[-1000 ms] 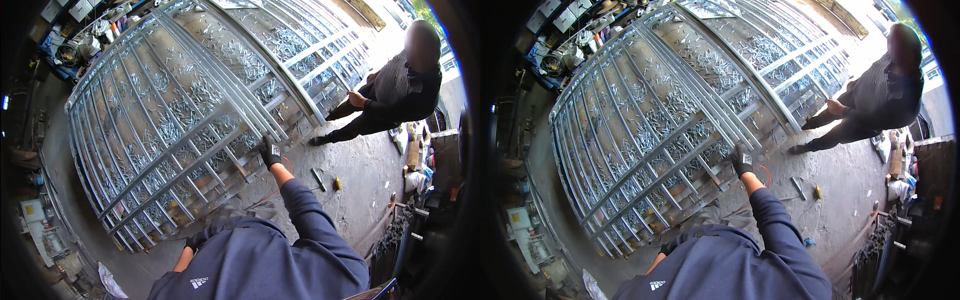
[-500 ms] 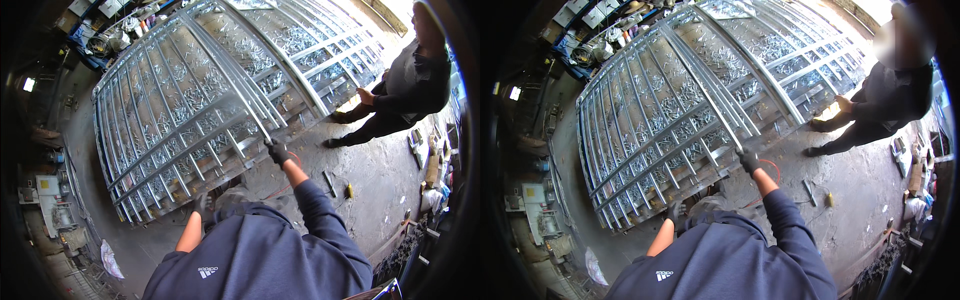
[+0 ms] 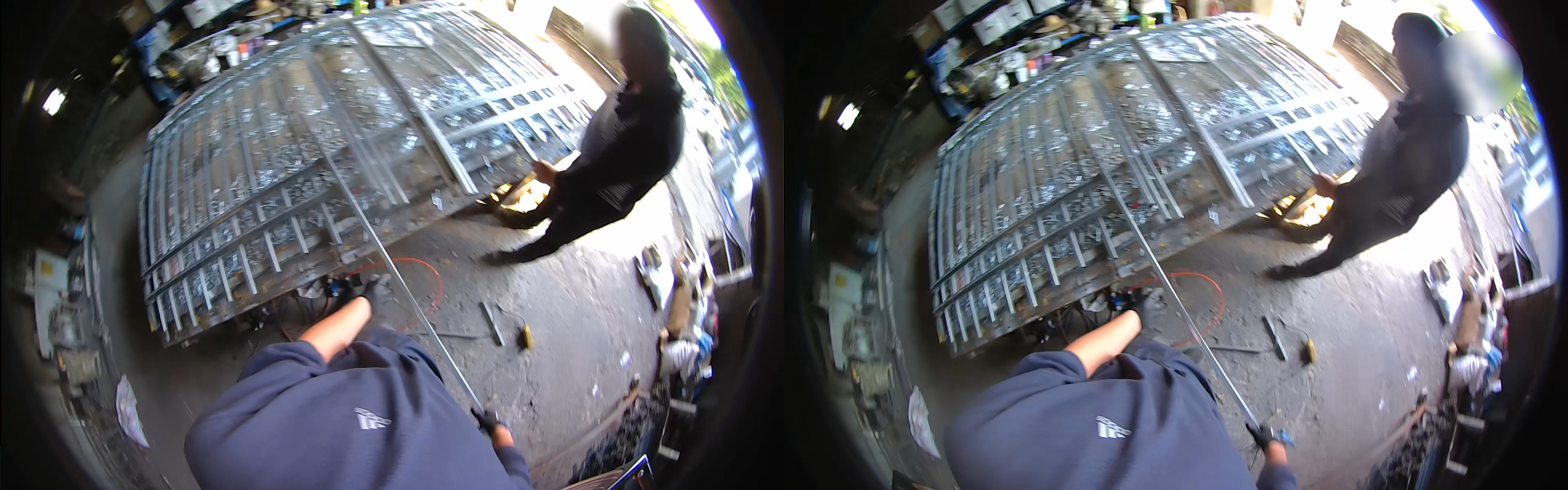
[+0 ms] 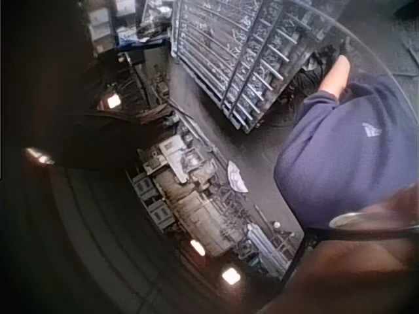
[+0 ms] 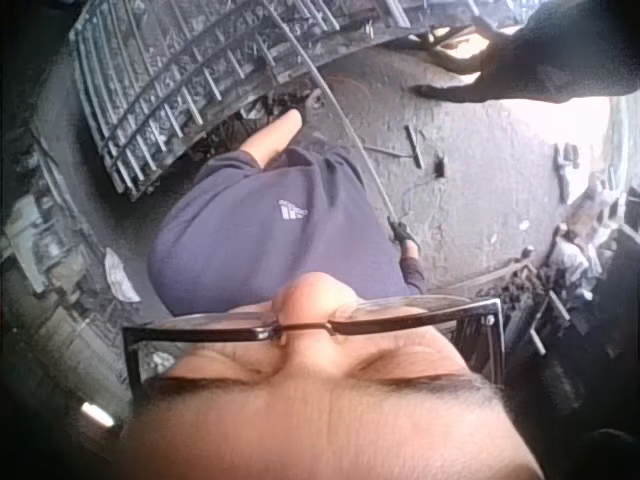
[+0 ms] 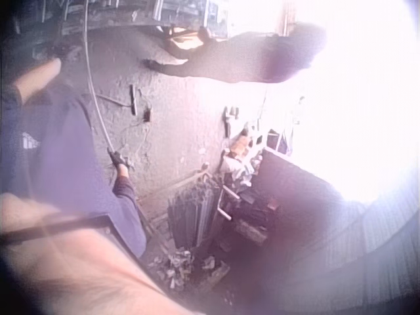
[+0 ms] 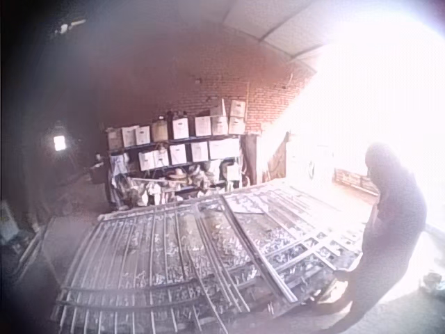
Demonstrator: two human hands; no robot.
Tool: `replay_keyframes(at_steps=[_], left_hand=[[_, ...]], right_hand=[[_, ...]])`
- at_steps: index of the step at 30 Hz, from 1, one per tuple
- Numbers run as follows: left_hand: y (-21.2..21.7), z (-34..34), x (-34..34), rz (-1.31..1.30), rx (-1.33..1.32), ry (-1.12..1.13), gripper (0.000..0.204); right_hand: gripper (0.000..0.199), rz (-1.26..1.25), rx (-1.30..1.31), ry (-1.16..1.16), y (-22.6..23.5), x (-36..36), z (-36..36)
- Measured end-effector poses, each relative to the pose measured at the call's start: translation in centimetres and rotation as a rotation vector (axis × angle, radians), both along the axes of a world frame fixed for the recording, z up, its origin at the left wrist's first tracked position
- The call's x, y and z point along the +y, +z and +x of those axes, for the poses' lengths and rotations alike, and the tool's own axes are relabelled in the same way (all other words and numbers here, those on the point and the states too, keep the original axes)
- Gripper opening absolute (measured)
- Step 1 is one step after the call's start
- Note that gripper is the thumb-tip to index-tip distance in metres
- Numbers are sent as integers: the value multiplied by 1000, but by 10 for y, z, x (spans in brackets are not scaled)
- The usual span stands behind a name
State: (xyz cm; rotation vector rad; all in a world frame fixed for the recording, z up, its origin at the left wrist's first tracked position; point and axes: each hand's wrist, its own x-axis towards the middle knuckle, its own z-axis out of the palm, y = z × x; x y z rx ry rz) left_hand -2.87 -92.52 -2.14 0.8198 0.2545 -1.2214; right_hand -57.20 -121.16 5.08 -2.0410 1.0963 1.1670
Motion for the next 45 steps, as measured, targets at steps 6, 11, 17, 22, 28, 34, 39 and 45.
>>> replay_keyframes(at_steps=[6,11,17,22,28,34,39,45], left_hand=[[11,-19,-39,370,87,430,38],[0,7,-38,247,88,451,42],[-12,87,-49,345,93,608,42],[-24,130,-48,403,65,569,44],[-42,155,-47,398,101,480,44],[-37,165,-50,373,116,540,46],[-37,170,-49,472,139,536,45],[-27,170,-21,374,-18,421,35]], right_hand=[[37,329,-286,-275,29,46,-23],[44,188,-444,-467,14,90,17],[52,42,-330,-461,34,97,-37],[54,34,-245,-512,78,97,-75],[55,-67,-124,-556,110,110,-47],[58,-103,-96,-524,124,119,-28],[56,-107,-313,-465,131,114,-22],[35,50,-289,-648,74,88,-11]])
